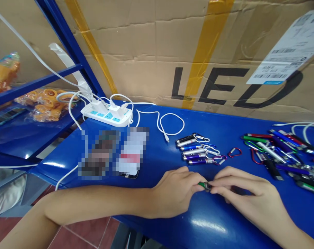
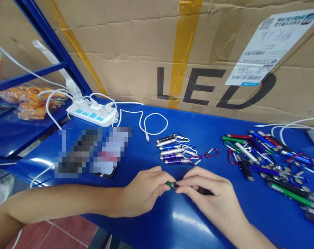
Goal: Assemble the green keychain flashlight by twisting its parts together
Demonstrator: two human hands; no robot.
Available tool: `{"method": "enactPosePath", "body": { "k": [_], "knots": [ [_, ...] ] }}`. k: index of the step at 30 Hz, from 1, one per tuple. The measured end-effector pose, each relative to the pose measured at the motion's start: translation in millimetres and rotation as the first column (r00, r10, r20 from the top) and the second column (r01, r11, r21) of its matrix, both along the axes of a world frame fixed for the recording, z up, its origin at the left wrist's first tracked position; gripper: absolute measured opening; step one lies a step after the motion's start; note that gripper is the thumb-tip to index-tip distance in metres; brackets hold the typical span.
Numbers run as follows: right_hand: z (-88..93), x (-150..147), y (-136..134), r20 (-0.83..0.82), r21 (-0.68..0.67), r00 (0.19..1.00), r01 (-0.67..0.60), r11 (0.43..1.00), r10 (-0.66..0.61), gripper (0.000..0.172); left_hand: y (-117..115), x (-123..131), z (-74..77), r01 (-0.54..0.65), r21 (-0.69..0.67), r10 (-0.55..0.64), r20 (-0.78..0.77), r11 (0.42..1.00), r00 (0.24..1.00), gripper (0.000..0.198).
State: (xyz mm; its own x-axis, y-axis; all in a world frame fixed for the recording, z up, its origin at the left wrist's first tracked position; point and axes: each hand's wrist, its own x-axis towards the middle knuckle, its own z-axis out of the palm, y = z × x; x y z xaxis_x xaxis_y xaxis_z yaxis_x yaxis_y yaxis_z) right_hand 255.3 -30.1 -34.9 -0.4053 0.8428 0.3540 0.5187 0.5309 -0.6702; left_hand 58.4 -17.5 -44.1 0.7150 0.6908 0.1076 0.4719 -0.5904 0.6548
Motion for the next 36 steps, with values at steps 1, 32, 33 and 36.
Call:
{"method": "enactPosePath", "body": {
  "k": [1, 32, 33, 36],
  "knots": [
    [-1.0, 0.5, -0.3, -0.001, -0.052, 1.000, 0.015, 0.999, -0.015, 0.011, -0.2, 0.3, -0.6, 0.002, 0.004, -0.002, -0.009, 1.000, 1.000, 0.023],
    [0.1, -2.2, -0.3, -0.104, -0.479, 0.983, 0.084, 0.874, -0.152, 0.024, -2.5, 1.8, -0.3, -0.063, -0.043, 0.067, 0.107, 0.997, 0.992, 0.020],
    [-0.5, -1.7, -0.4, -0.098, -0.469, 0.984, 0.088, 0.879, -0.151, 0.024, -2.5, 1.7, -0.5, -0.064, -0.044, 0.069, 0.113, 0.997, 0.991, 0.021],
    [-2.3, 0.9, -0.7, -0.070, -0.440, 0.987, 0.097, 0.893, -0.142, 0.025, -2.6, 2.2, -0.5, -0.069, -0.047, 0.075, 0.120, 0.996, 0.990, 0.022]
  ]
}}
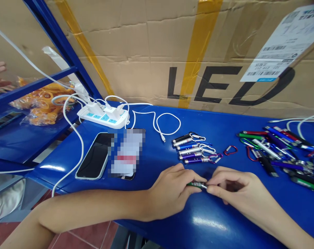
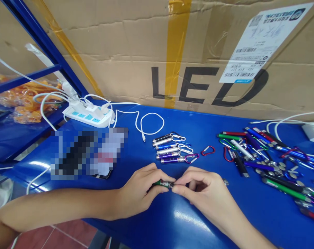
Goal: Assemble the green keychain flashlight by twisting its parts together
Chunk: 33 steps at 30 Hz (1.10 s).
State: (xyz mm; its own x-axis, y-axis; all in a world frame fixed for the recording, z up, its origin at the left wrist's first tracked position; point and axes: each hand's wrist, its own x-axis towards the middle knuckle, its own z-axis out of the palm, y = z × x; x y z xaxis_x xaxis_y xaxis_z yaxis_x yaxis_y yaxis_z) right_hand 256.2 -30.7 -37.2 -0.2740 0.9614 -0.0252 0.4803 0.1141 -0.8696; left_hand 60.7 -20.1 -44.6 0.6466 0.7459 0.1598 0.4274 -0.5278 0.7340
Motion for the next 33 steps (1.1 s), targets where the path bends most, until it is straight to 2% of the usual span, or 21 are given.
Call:
{"method": "enactPosePath", "body": {
  "k": [7, 12, 16, 20, 23, 28, 33],
  "knots": [
    [-0.4, 3.2, -0.2, 0.007, 0.008, 1.000, -0.004, 1.000, 0.004, 0.024, -0.4, 0.2, 2.6, -0.002, -0.013, 0.002, 0.035, 1.000, 0.999, 0.022],
    [1.3, 3.2, 0.3, -0.013, -0.001, 1.000, -0.014, 1.000, 0.014, 0.023, -0.2, -0.3, 5.7, 0.010, -0.092, -0.009, 0.013, 0.996, 1.000, 0.024],
    [1.0, 3.9, 0.4, -0.010, 0.047, 1.000, -0.006, 0.999, 0.007, 0.021, 0.3, 0.7, 6.8, 0.016, -0.131, -0.016, -0.005, 0.991, 1.000, 0.026],
    [0.5, 3.0, 0.4, -0.035, 0.090, 0.999, -0.002, 0.996, 0.005, 0.016, 0.3, 1.3, 6.5, 0.014, -0.095, -0.014, 0.003, 0.995, 1.000, 0.023],
    [0.8, 0.6, -0.4, -0.034, 0.183, 0.999, 0.013, 0.983, -0.007, 0.016, -0.1, 1.0, 5.9, 0.026, -0.060, -0.026, 0.005, 0.998, 1.000, 0.022],
    [3.1, -2.8, -4.2, -0.031, 0.404, 0.999, 0.004, 0.915, 0.009, 0.009, -0.3, 0.4, 5.0, 0.042, -0.038, -0.043, -0.009, 0.998, 0.999, 0.025],
    [6.4, -0.6, -6.0, 0.116, 0.616, 0.992, -0.109, 0.780, 0.047, 0.008, 0.1, 2.0, 6.2, 0.034, -0.098, -0.033, 0.014, 0.995, 0.999, 0.024]
  ]
}}
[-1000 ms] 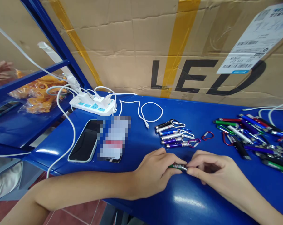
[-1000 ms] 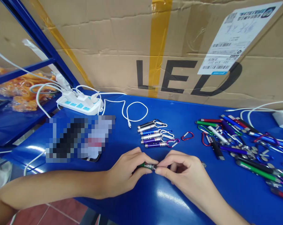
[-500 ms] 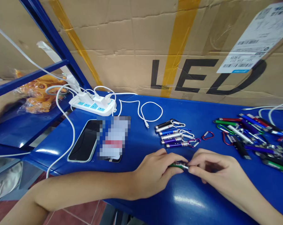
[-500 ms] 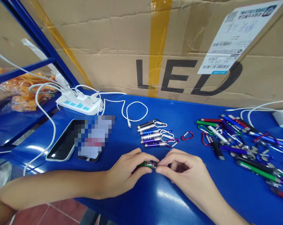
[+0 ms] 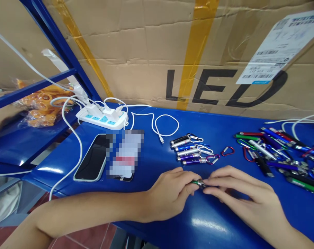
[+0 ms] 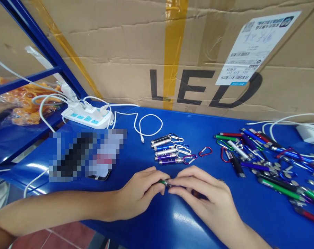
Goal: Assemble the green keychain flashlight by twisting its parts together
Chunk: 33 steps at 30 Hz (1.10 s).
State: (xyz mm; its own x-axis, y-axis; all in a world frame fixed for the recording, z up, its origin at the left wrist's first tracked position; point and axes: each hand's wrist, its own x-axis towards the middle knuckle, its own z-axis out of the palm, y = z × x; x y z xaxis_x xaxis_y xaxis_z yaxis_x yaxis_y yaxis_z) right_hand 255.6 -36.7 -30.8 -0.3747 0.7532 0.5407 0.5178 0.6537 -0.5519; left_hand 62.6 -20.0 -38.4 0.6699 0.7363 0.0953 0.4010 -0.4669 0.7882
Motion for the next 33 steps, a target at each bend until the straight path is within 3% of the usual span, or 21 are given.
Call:
{"method": "enactPosePath", "body": {
  "k": [4, 11, 22, 29, 33],
  "knots": [
    [0.3, 3.0, -0.2, 0.085, 0.110, 0.996, 0.005, 0.994, -0.014, 0.014, 0.6, -0.1, 2.8, -0.030, -0.103, 0.034, 0.043, 0.994, 0.998, 0.025],
    [-0.1, 5.9, 1.3, 0.110, 0.126, 0.994, 0.001, 0.992, -0.015, 0.026, 1.6, 0.1, 6.2, -0.077, -0.211, 0.094, 0.074, 0.974, 0.993, 0.027],
    [4.2, 8.3, 5.3, 0.201, 0.193, 0.977, -0.106, 0.975, 0.067, 0.021, -0.3, 2.1, 2.1, -0.084, -0.203, 0.107, 0.106, 0.976, 0.989, 0.026],
    [8.6, 8.0, 5.2, 0.174, 0.245, 0.985, -0.059, 0.968, 0.016, 0.018, 0.0, 2.8, 3.0, -0.097, -0.214, 0.117, 0.085, 0.972, 0.989, 0.029],
    [10.6, 9.5, 5.4, 0.221, 0.213, 0.974, -0.106, 0.971, 0.058, 0.023, 0.2, 2.0, 4.5, -0.090, -0.207, 0.107, 0.072, 0.974, 0.992, 0.027]
  ]
}}
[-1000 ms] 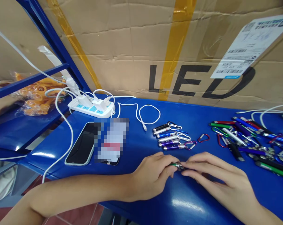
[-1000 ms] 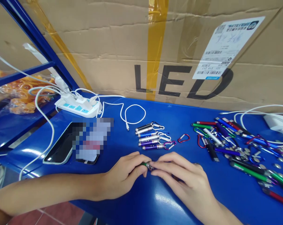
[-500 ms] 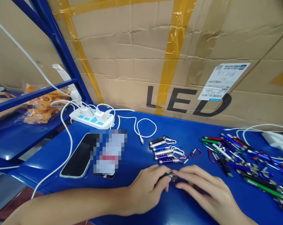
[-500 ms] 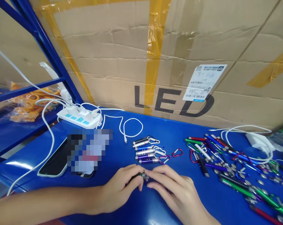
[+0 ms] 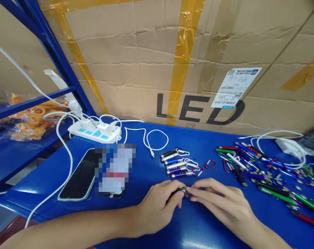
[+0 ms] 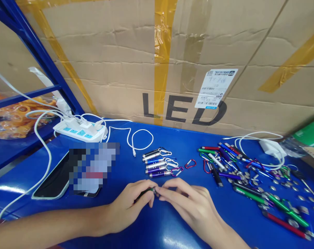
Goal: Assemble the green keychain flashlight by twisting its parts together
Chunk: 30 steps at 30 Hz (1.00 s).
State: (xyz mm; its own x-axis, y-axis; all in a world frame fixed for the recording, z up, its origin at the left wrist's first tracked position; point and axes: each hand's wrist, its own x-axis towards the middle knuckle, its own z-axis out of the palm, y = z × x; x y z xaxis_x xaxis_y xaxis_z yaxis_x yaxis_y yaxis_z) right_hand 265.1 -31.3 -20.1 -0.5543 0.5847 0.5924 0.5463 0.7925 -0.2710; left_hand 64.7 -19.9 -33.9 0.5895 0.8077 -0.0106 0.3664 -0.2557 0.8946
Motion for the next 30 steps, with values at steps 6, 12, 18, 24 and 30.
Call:
{"method": "enactPosePath", "body": {
  "k": [6, 12, 18, 24, 30],
  "knots": [
    [-2.1, 4.6, 0.8, 0.001, -0.020, 0.999, -0.051, 0.999, 0.051, 0.030, -0.7, 0.6, 2.4, 0.051, -0.037, -0.050, 0.013, 0.998, 0.999, 0.027],
    [6.9, 2.9, 1.3, -0.039, -0.063, 0.994, -0.108, 0.992, 0.106, 0.030, -3.3, 1.2, 3.1, 0.045, 0.021, -0.045, -0.016, 0.999, 0.999, 0.026],
    [13.5, 4.9, 1.0, -0.026, -0.123, 0.989, -0.147, 0.982, 0.145, 0.033, -7.4, 2.1, 3.4, 0.040, 0.072, -0.041, 0.005, 0.997, 0.999, 0.025],
    [11.7, 4.4, 0.3, -0.109, -0.185, 0.987, -0.134, 0.974, 0.115, 0.031, -8.5, 1.2, 3.3, 0.084, 0.051, -0.086, 0.023, 0.995, 0.996, 0.024],
    [13.2, -0.5, 3.2, -0.181, -0.247, 0.981, -0.114, 0.962, 0.070, 0.013, -1.6, 2.4, -0.2, 0.088, -0.009, -0.088, 0.002, 0.996, 0.996, 0.023]
  ]
}}
